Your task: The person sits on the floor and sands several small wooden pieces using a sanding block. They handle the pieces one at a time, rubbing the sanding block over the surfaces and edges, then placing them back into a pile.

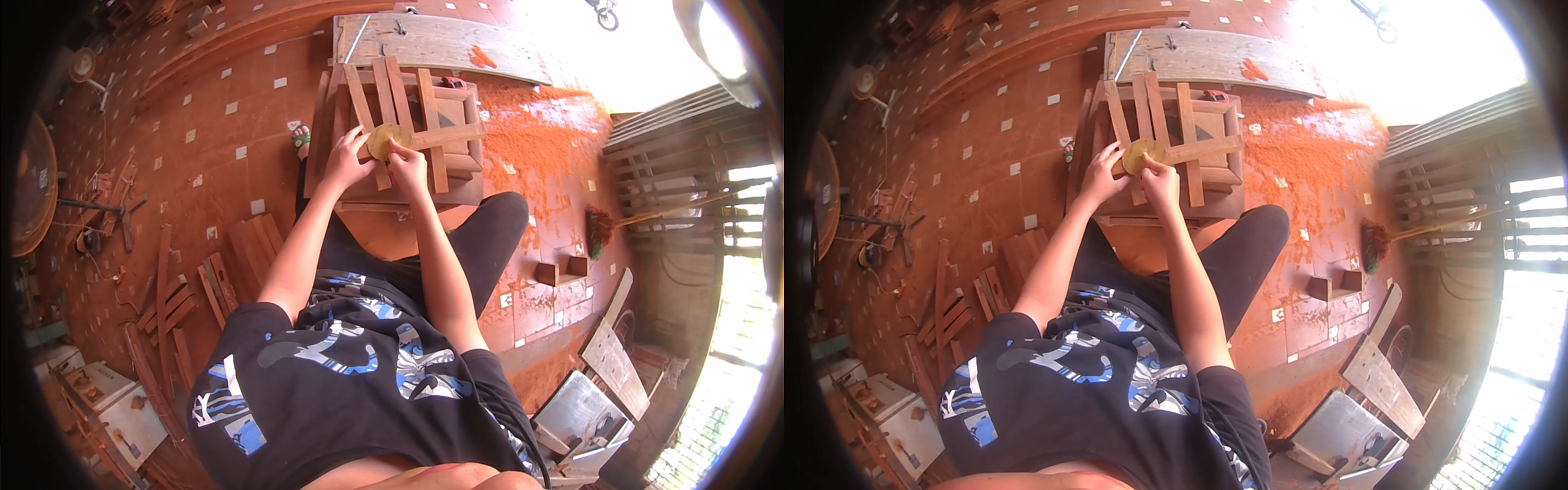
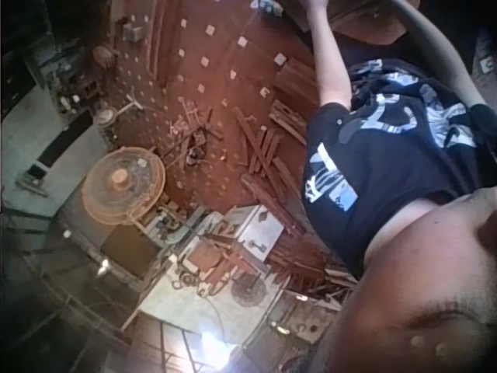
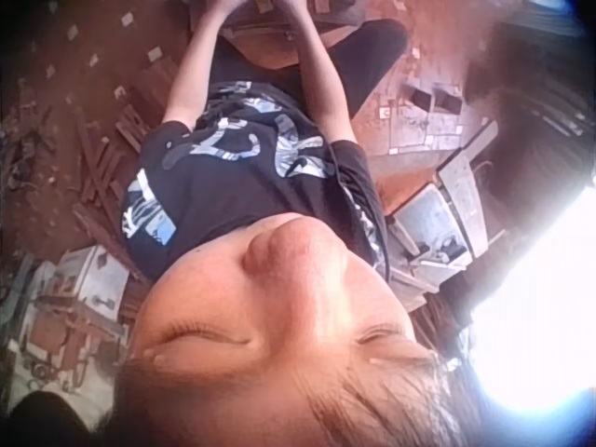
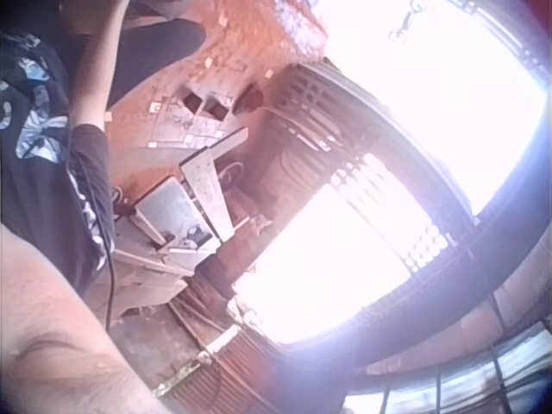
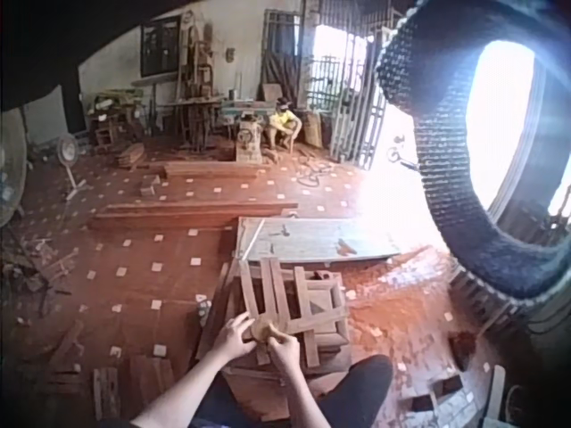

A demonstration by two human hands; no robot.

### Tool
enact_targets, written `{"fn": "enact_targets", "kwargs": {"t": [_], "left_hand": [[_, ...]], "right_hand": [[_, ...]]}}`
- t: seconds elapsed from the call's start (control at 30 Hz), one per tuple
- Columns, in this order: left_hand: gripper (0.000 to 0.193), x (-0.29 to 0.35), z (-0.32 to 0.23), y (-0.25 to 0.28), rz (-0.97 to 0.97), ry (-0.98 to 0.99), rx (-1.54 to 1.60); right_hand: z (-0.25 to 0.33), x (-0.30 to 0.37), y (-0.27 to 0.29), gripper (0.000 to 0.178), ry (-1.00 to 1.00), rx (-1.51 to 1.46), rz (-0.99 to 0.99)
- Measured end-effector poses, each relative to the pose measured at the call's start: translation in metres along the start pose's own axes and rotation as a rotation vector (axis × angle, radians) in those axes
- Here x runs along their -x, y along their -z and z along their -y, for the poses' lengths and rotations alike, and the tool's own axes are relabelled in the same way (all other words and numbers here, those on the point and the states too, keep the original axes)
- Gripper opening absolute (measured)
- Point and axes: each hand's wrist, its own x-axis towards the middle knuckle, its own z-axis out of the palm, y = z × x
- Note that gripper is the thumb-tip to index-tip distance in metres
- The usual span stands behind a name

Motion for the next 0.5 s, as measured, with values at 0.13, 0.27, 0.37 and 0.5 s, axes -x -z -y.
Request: {"fn": "enact_targets", "kwargs": {"t": [0.13,0.27,0.37,0.5], "left_hand": [[0.048,0.012,0.021,0.006,-0.194,-0.041,0.505],[0.043,0.036,0.086,-0.026,-0.584,0.395,0.089],[0.064,0.058,0.101,-0.065,-0.379,0.953,-0.369],[0.058,0.049,0.091,-0.071,-0.402,0.955,-0.334]], "right_hand": [[0.000,-0.003,0.016,0.039,0.004,0.078,-0.032],[0.011,0.000,0.023,0.035,0.039,0.252,-0.129],[0.023,0.008,0.017,0.026,0.086,0.404,-0.184],[0.010,0.006,0.009,0.034,0.400,0.643,-0.452]]}}
